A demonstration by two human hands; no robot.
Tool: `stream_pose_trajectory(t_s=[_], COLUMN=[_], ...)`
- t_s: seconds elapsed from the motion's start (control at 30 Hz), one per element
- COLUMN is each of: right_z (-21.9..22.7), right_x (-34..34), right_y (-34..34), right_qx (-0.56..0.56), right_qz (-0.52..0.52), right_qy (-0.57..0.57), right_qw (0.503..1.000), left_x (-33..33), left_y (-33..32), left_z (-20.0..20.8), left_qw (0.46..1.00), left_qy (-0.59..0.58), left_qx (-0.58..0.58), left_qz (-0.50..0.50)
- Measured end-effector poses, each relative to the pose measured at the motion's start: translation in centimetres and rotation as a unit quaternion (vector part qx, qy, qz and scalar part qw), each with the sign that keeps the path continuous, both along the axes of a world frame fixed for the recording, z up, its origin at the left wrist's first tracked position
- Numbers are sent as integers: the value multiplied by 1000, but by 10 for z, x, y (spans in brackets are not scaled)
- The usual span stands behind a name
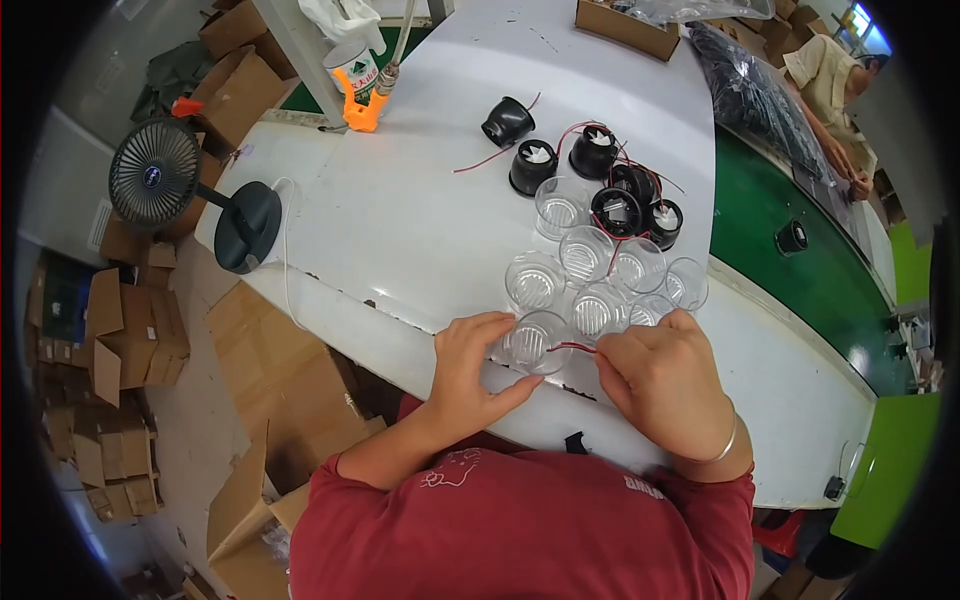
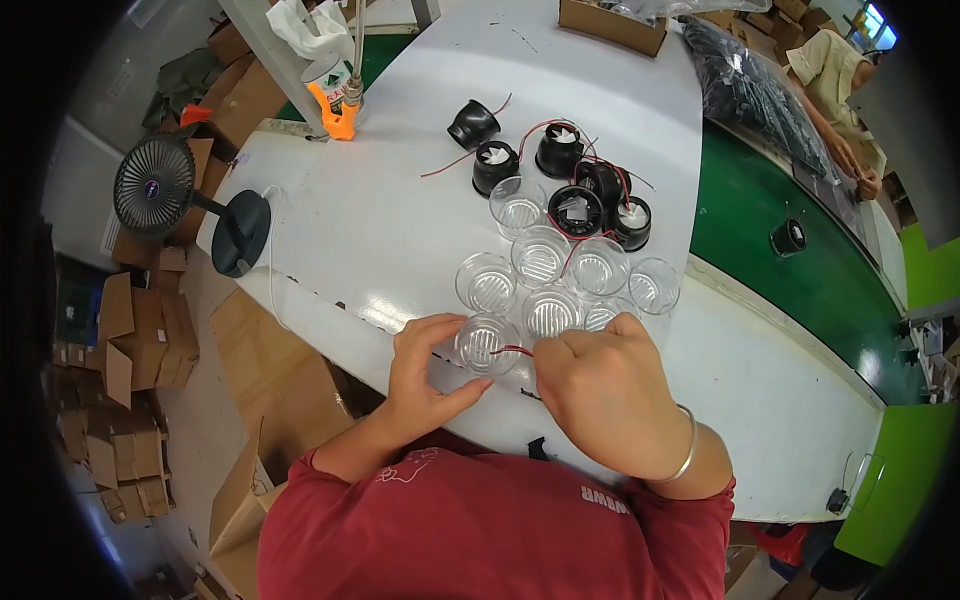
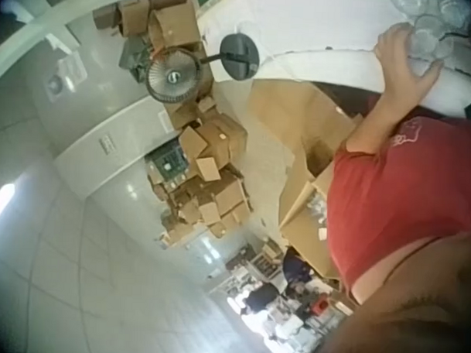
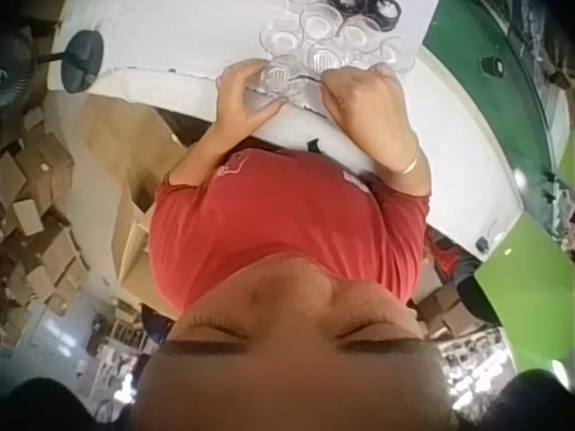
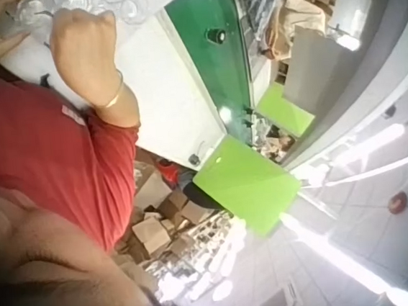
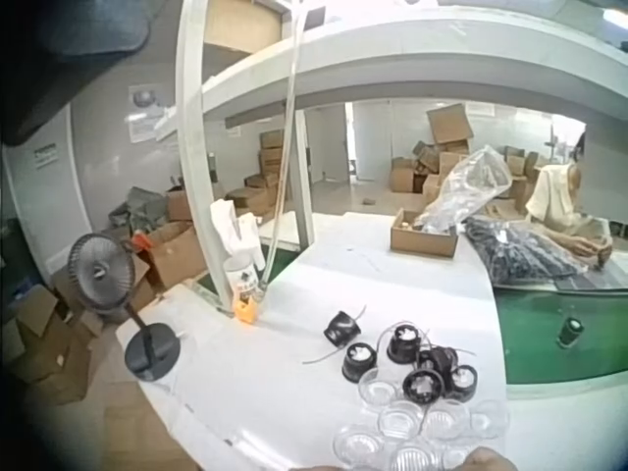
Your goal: The person assembles electronic light components by fitting plastic lenses onto circular LED light housings by hand.
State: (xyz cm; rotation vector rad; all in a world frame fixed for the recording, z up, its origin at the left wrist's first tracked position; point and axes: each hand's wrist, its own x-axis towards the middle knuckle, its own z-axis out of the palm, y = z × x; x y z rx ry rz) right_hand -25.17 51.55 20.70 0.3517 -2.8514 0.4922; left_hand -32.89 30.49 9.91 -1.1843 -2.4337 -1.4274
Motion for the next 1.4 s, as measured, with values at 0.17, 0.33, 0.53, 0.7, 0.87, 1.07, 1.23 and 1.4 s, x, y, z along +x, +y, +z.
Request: stream_pose_trajectory(t_s=[0.17,0.33,0.53,0.7,0.87,1.07,1.23,1.4], right_z=[-3,1,0,8,12,19,26,23], right_x=[-3,-7,-12,-5,1,8,13,5], right_y=[-3,-2,2,2,11,24,32,42], right_qx=[-50,-180,-313,-415,-486,-516,-552,-445], right_qz=[30,66,81,58,-12,-75,-86,-105], right_qy=[-26,-47,-48,-71,-84,-19,15,192], right_qw=[998,980,945,905,870,853,829,868], left_x=[-2,-1,-2,-7,-11,-30,-33,-32], left_y=[-4,-2,4,18,41,69,96,117], left_z=[12,20,31,51,65,111,121,96], left_qw=[995,987,983,958,869,912,906,873], left_qy=[-7,-30,-47,-91,-300,-184,-202,-236], left_qx=[76,137,158,175,244,131,165,325], left_qz=[-63,-84,-86,-210,-308,-344,-333,-276])
